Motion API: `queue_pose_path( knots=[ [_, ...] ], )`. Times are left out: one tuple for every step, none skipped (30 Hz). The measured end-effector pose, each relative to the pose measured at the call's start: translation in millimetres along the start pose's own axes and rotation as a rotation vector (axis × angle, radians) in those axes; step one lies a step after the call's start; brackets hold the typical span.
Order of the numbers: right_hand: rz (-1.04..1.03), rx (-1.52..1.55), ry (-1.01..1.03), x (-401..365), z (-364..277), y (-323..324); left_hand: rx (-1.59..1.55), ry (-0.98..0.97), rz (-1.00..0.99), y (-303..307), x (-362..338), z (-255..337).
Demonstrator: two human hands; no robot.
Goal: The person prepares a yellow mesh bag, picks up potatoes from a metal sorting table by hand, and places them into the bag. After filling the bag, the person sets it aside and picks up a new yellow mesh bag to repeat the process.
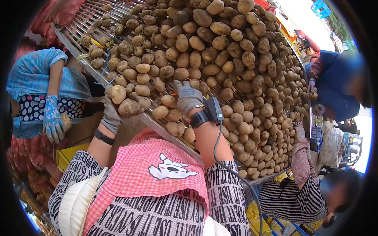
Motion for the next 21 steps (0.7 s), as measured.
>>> queue_pose_path(
  knots=[
    [-0.015,0.079,-0.033,-4.4,1.5,3.3,0.017,0.011,0.025,0.3,-5.3,-5.7],
    [-0.011,0.076,-0.031,-11.0,5.7,1.4,0.034,0.020,0.047,0.2,-7.2,-9.7],
    [0.073,0.155,-0.063,-19.6,14.6,-0.3,0.106,0.115,-0.009,-0.6,-5.5,-18.4],
    [0.158,0.235,-0.096,-30.6,25.4,-3.7,0.105,0.113,-0.014,-4.1,-3.4,-22.0],
    [0.251,0.332,-0.131,-42.6,36.7,-6.8,0.300,0.126,0.050,-5.8,-0.1,-28.0],
    [0.253,0.330,-0.134,-55.3,39.1,-5.9,0.494,0.136,0.111,-9.4,4.7,-33.2],
    [0.179,0.900,-0.278,-69.7,43.3,-10.5,0.587,0.208,0.010,-26.8,10.0,-39.8],
    [0.091,1.472,-0.419,-86.1,42.8,-16.2,0.590,0.216,0.006,-35.3,21.7,-40.2],
    [0.152,1.457,-0.366,-100.1,46.7,-7.0,0.754,0.331,-0.002,-39.9,33.9,-46.1],
    [0.168,1.460,-0.370,-116.6,48.9,0.9,0.920,0.443,-0.015,-46.7,40.0,-54.9],
    [0.134,1.699,-0.401,-134.9,47.5,5.9,1.083,0.470,-0.026,-79.7,34.6,-58.1],
    [0.101,1.941,-0.425,-153.7,46.0,6.6,1.097,0.478,-0.041,-83.1,44.7,-63.4],
    [0.169,2.007,-0.437,-173.6,50.6,0.8,1.389,0.504,-0.205,-83.0,60.9,-73.1],
    [0.202,2.016,-0.444,-192.0,52.1,-3.4,1.675,0.525,-0.385,-78.0,79.6,-85.3],
    [0.261,2.154,-0.460,-209.0,51.9,-3.3,1.722,0.480,-0.757,-63.7,100.3,-107.2],
    [0.329,2.293,-0.471,-225.8,51.6,-2.6,1.733,0.498,-0.792,-90.1,87.0,-114.6],
    [0.376,2.369,-0.424,-241.3,49.5,2.1,1.963,0.556,-0.700,-106.8,75.7,-114.8],
    [0.425,2.377,-0.427,-257.2,51.3,-2.7,2.192,0.601,-0.596,-120.0,68.5,-114.8],
    [0.485,2.412,-0.420,-273.7,55.6,-10.6,2.192,0.657,-0.551,-121.0,68.1,-115.6],
    [0.545,2.447,-0.409,-290.6,60.3,-21.2,2.215,0.663,-0.587,-112.7,76.6,-116.0],
    [0.564,2.575,-0.442,-311.7,66.3,-42.2,2.121,0.695,-0.637,-97.6,90.4,-117.6]
  ],
)
Point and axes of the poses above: each hand's wrist, its own x-axis towards the middle knuckle, its own y-axis out of the back of the hand, z = x × y, the point moved 6 cm from there along x, towards the middle knuckle, and after that the axes turned 8 degrees about z, right-handed, at the moved point
